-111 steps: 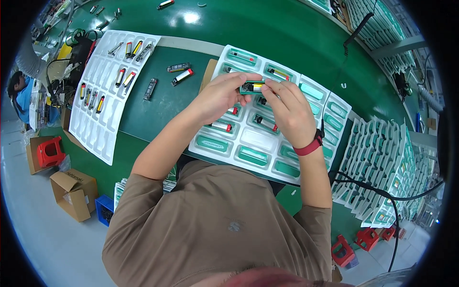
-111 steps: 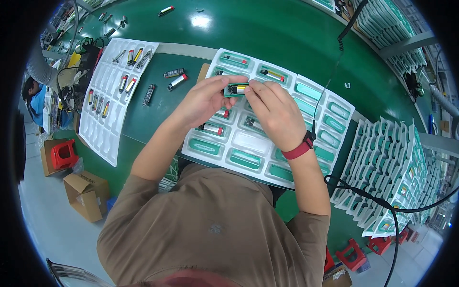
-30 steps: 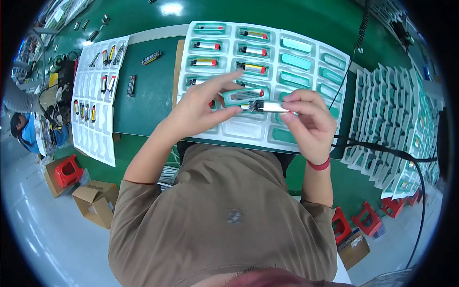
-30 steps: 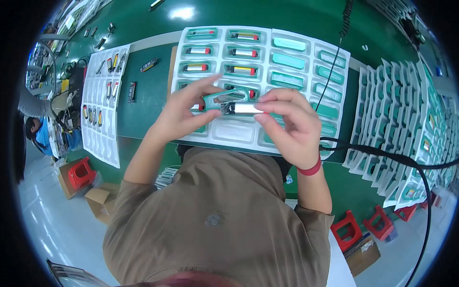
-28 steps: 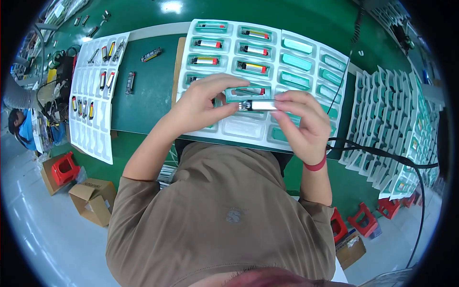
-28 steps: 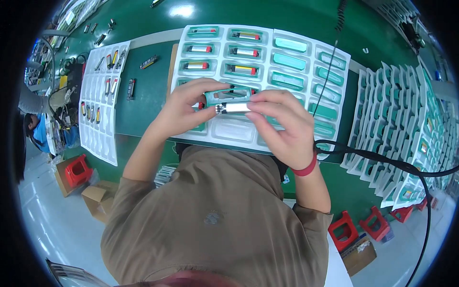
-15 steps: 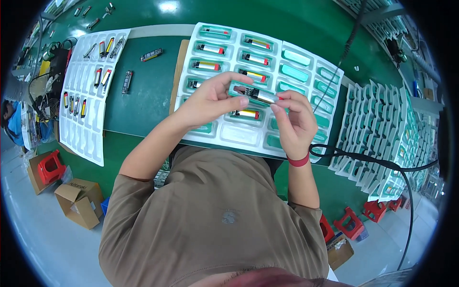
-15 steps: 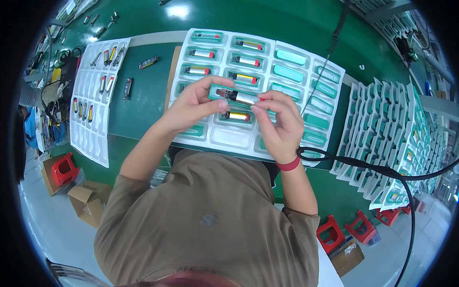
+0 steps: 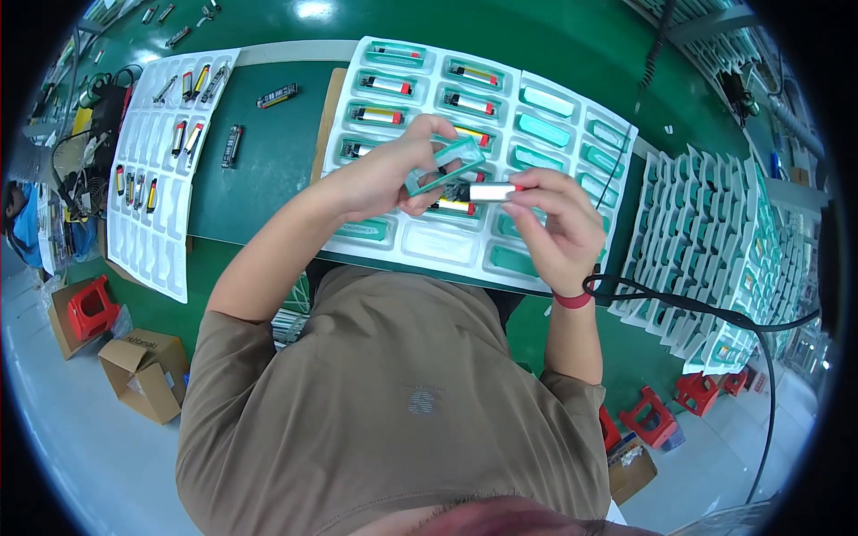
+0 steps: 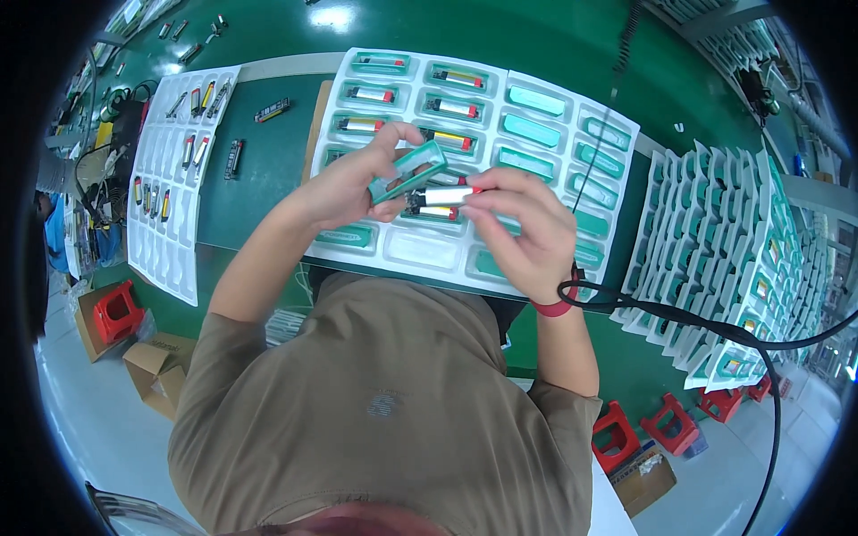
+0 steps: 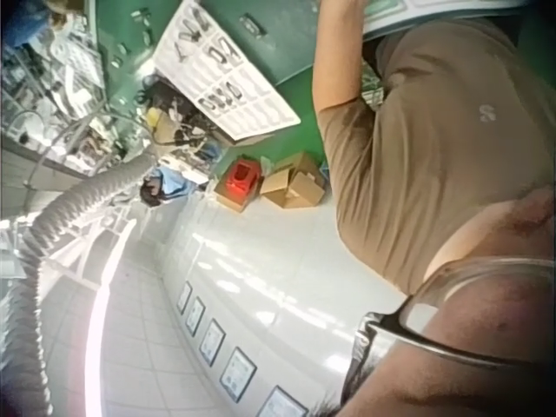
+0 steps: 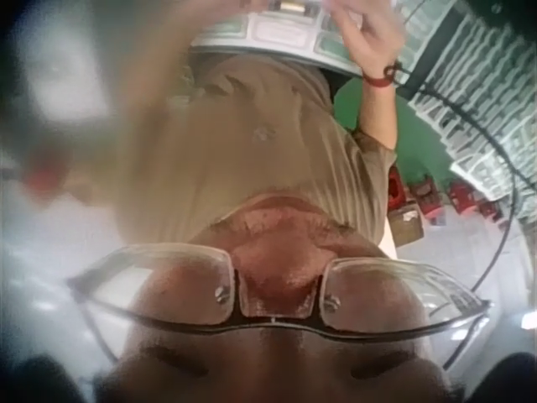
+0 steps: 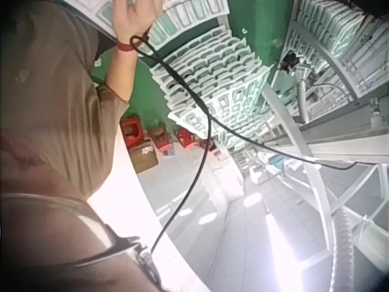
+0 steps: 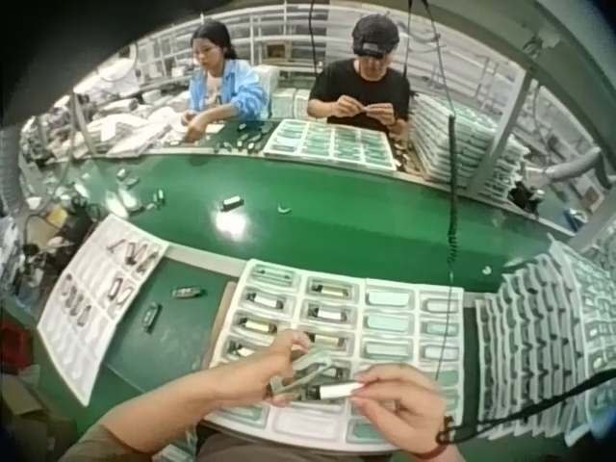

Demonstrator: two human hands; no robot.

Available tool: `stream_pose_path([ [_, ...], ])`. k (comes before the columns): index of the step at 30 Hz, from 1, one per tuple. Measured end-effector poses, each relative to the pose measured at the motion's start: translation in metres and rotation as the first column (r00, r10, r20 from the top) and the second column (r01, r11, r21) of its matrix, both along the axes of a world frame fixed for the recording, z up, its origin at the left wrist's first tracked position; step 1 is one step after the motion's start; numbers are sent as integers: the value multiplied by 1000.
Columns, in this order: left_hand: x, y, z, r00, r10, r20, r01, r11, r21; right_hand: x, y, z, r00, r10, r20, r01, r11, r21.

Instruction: The person assembles electronic battery components into plastic storage trays by hand.

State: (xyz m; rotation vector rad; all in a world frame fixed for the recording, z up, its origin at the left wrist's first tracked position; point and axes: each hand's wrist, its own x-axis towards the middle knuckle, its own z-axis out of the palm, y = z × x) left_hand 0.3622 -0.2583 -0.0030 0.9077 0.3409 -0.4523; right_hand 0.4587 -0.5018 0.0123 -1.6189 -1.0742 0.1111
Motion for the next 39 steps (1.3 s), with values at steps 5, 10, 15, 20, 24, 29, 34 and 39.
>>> stream_pose_path([
  [5, 5, -9, 8, 992, 10, 123, -31, 985, 168, -7, 0, -1, 993, -23, 112, 28, 999, -44],
  [10, -3, -10, -13, 977, 131, 171, -108, 985, -137, -11, 5, -7, 974, -174, 147, 176, 984, 3],
  [15, -7, -19, -12, 959, 171, 224, -151, 983, -104, -9, 11, -15, 955, -164, 248, 167, 986, 7],
  [20, -8, -24, -11, 952, 205, 228, -185, 977, -107, -11, 17, -19, 949, -181, 257, 183, 983, 16],
  [24, -8, -26, -9, 958, 223, 182, -193, 967, -168, -12, 21, -20, 932, -172, 319, 183, 983, -4],
  [29, -5, -30, -6, 956, 252, 148, -228, 960, -164, -10, 23, -21, 869, -150, 471, 197, 979, -53],
  [34, -1, -28, -13, 954, 107, 280, -173, 959, 223, -13, 30, -16, 906, -422, 31, 423, 904, -54],
  [39, -8, -25, -10, 846, -125, 518, -287, 711, 641, -8, 16, -17, 966, -191, -174, 155, 967, -204],
])
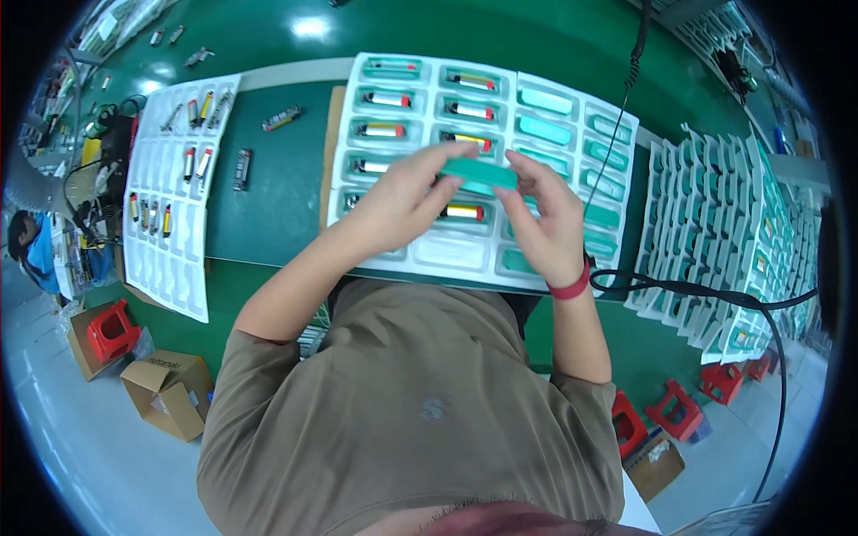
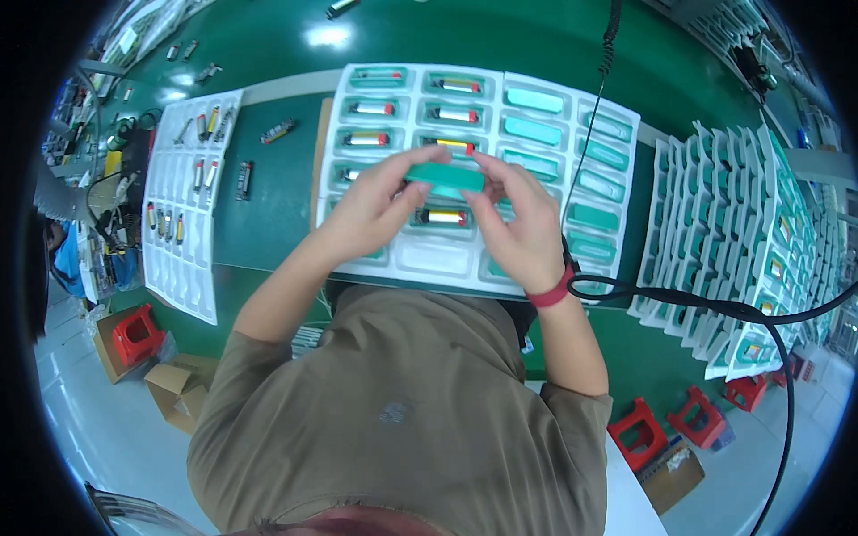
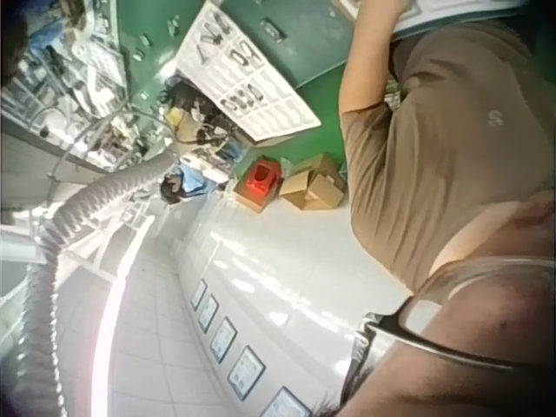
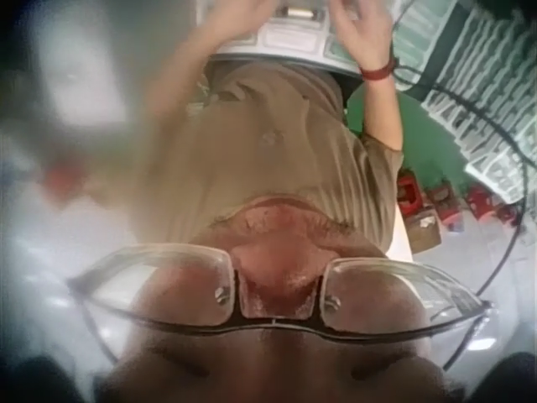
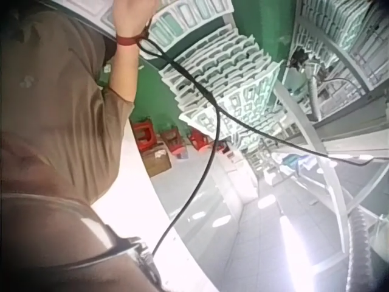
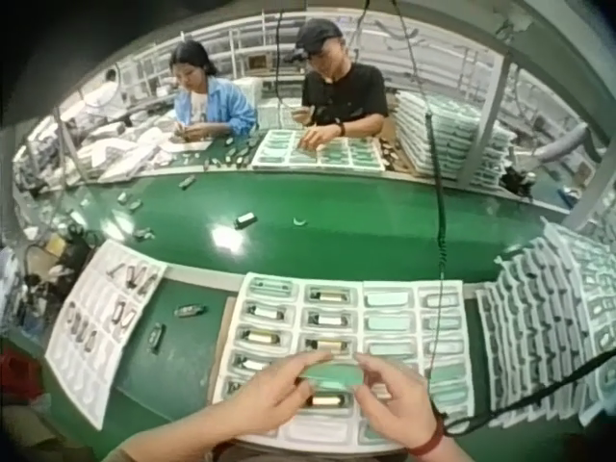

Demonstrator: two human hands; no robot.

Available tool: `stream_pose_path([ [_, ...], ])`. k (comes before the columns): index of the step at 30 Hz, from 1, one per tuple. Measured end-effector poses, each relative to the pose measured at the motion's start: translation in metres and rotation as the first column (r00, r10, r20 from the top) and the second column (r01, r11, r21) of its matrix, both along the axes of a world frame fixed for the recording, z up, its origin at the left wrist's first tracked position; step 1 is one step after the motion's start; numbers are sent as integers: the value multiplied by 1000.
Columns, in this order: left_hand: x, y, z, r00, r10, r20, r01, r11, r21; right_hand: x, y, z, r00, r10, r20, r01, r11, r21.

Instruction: The person assembles electronic battery components into plastic storage trays by hand.

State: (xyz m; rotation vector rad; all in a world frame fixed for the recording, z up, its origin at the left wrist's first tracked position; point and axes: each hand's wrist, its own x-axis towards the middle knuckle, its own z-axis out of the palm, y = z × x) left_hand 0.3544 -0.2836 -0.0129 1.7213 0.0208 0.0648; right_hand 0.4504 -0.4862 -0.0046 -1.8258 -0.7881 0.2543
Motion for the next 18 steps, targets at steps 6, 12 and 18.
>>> stream_pose_path([
  [6, -22, -1, 18, 954, -101, 282, -69, 842, 535, -18, -4, 0, 862, 44, 505, -74, 996, 40],
  [12, -22, -7, 30, 921, -50, 387, -58, 963, 263, -34, 6, -3, 923, -168, 347, 19, 918, 395],
  [18, -37, 2, 23, 969, -11, 245, -91, 912, 401, -35, 2, -7, 986, -41, 164, 20, 992, 127],
])
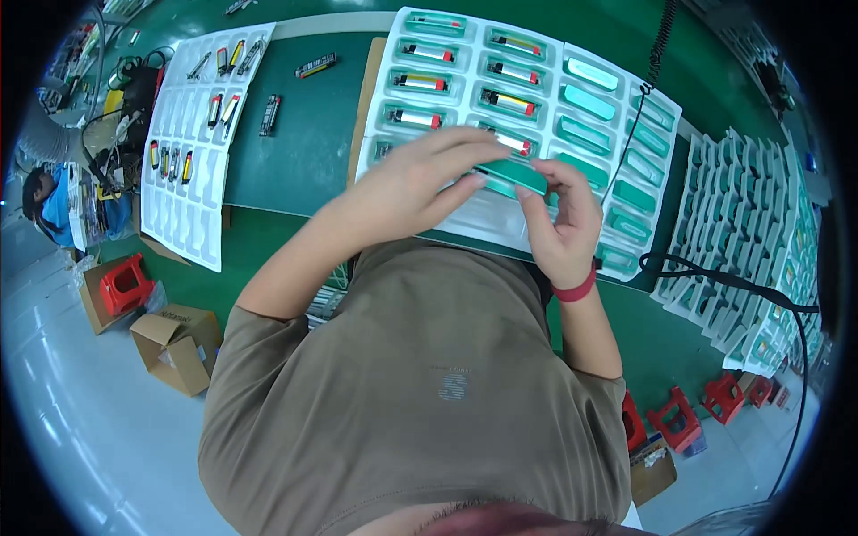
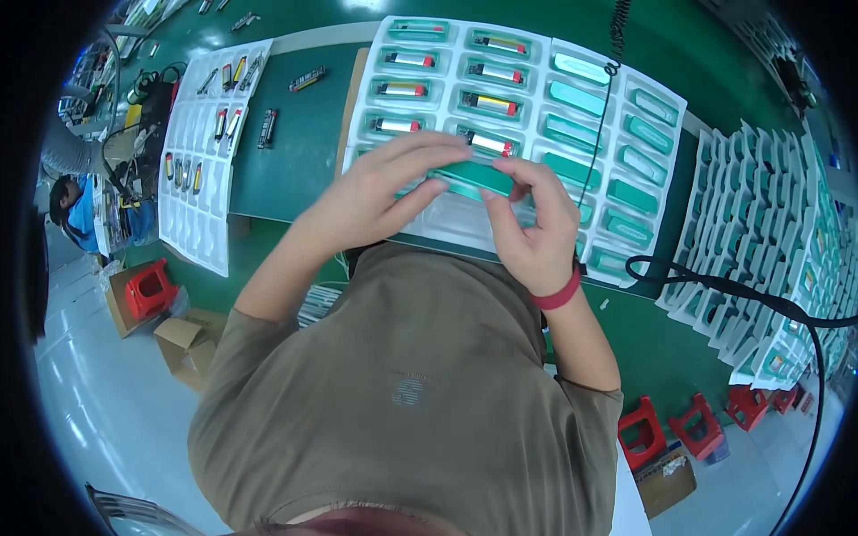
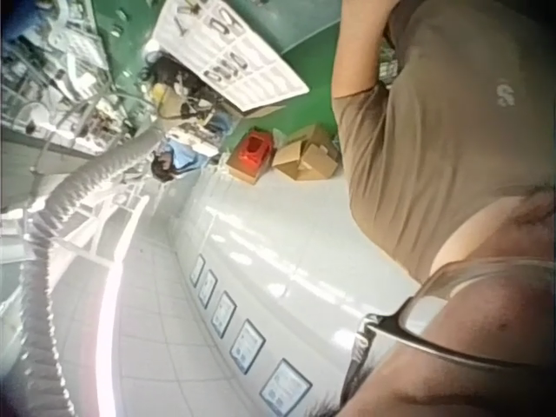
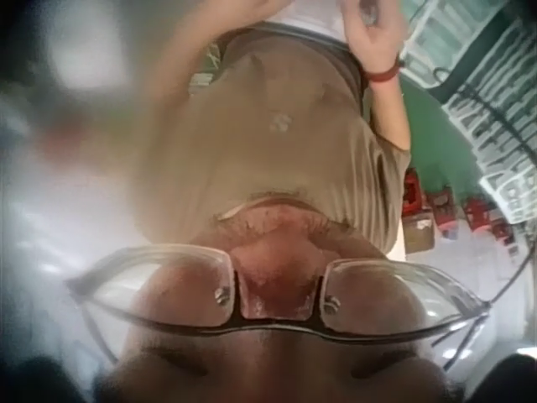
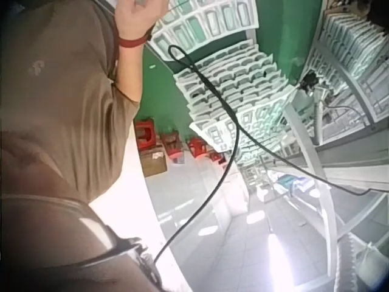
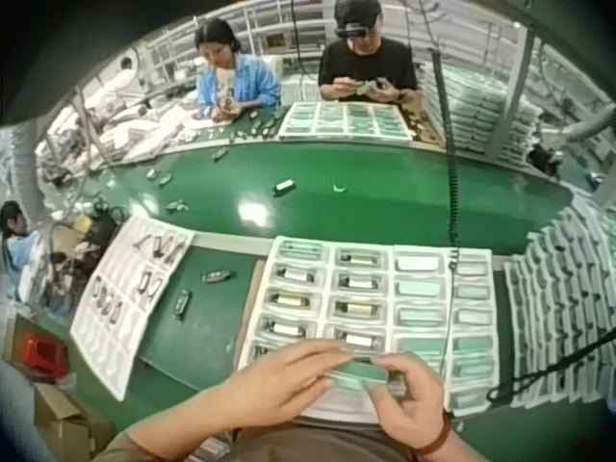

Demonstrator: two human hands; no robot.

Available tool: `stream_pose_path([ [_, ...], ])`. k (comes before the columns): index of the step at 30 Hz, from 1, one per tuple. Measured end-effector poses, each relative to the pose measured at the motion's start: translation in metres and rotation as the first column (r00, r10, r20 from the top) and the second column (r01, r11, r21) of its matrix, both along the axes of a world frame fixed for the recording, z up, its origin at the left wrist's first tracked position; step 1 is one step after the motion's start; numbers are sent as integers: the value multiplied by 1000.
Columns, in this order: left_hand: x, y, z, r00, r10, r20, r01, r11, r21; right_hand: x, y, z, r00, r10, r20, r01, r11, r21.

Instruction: The person assembles electronic battery components into plastic storage trays by hand.

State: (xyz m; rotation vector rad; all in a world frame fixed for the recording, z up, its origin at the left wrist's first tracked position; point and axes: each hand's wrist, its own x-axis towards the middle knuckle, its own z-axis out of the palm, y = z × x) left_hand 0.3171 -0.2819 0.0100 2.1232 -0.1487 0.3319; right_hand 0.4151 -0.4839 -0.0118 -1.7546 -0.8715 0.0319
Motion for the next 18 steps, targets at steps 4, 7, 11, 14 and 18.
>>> stream_pose_path([
  [4, -42, 55, 10, 996, 94, 9, -93, 971, 221, -10, -20, -4, 985, 172, 10, -160, 934, -319],
  [7, -67, 60, -10, 985, 58, -165, 0, 944, 330, -14, -12, -2, 943, 246, 224, -138, 902, -410],
  [11, -80, 54, -26, 988, 83, -127, -27, 919, 393, 1, 5, 14, 893, 365, 265, -130, 771, -624],
  [14, -95, 54, -25, 990, 122, -74, -88, 930, 358, 18, 46, 39, 834, 513, 203, -344, 771, -536],
  [18, -117, 67, -28, 982, 164, -96, -164, 986, 7, 29, 187, 8, 789, 552, 269, -486, 829, -276],
])
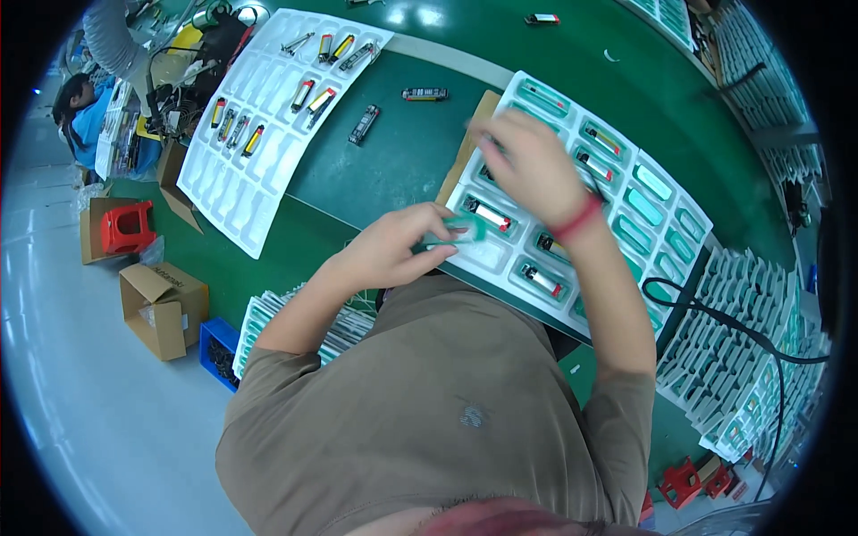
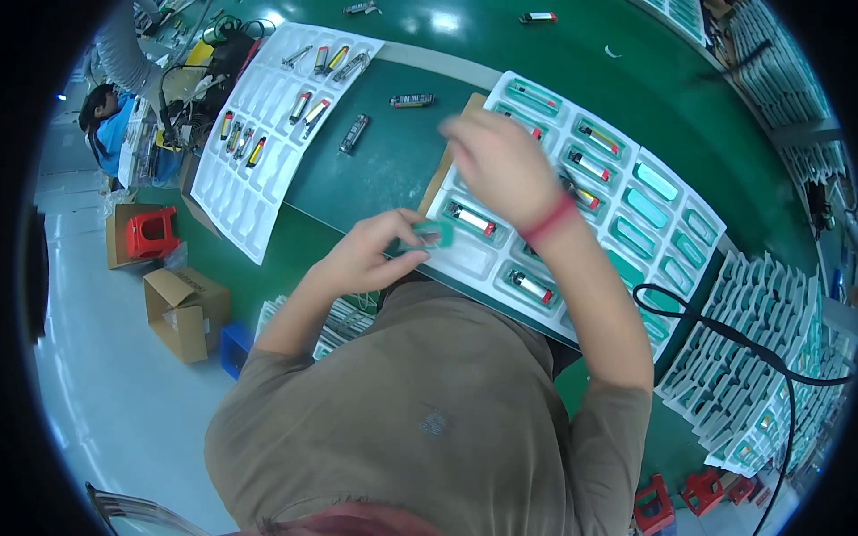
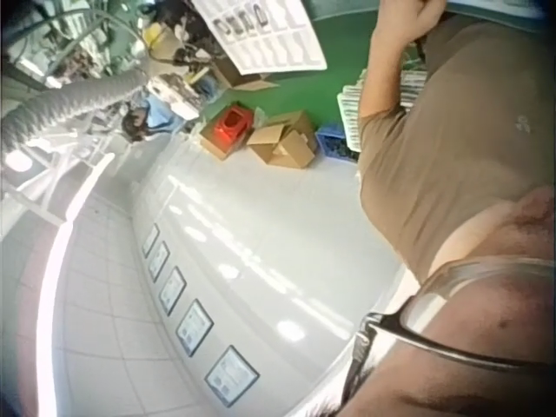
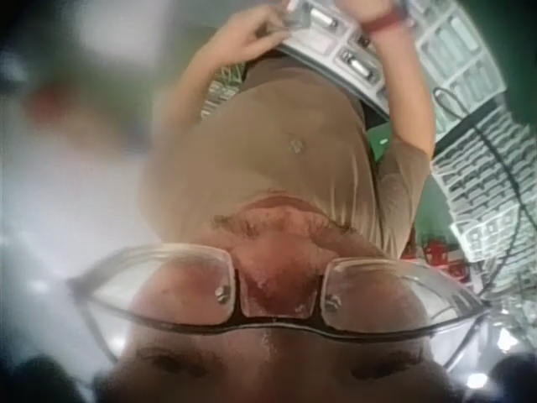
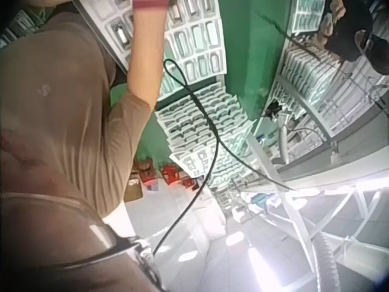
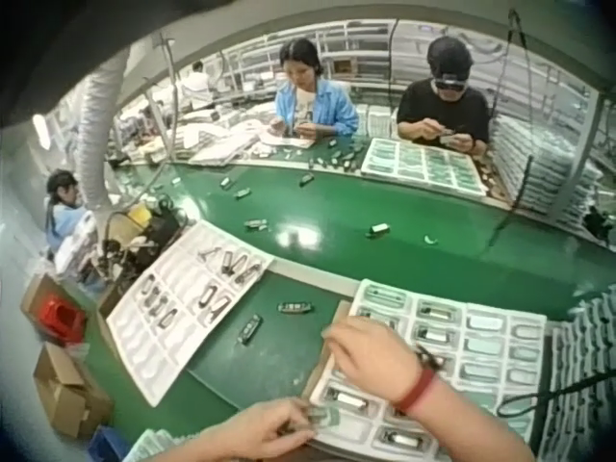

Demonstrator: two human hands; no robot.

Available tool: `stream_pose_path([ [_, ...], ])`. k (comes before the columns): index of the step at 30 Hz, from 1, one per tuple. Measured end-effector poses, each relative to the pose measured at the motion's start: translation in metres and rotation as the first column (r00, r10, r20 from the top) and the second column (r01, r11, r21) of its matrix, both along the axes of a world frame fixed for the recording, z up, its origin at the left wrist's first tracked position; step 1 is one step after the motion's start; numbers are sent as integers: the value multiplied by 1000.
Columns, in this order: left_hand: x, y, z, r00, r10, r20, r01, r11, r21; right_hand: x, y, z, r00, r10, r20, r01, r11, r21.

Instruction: The person assembles electronic battery components into plastic storage trays by hand.

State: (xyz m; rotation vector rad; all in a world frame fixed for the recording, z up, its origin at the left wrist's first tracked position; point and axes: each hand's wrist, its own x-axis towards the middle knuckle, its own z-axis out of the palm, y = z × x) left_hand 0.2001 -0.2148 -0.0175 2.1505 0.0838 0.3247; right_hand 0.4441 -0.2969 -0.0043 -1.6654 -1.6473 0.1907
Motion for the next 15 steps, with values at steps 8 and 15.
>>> stream_pose_path([
  [8, 23, 26, 2, 966, 239, -95, -200, 466, -862, 7, 135, -63, 901, 49, 431, 14, 990, -140],
  [15, 49, 21, 5, 935, 348, -69, -175, 282, -943, 29, 23, 10, 898, -82, -433, 3, 984, -180],
])
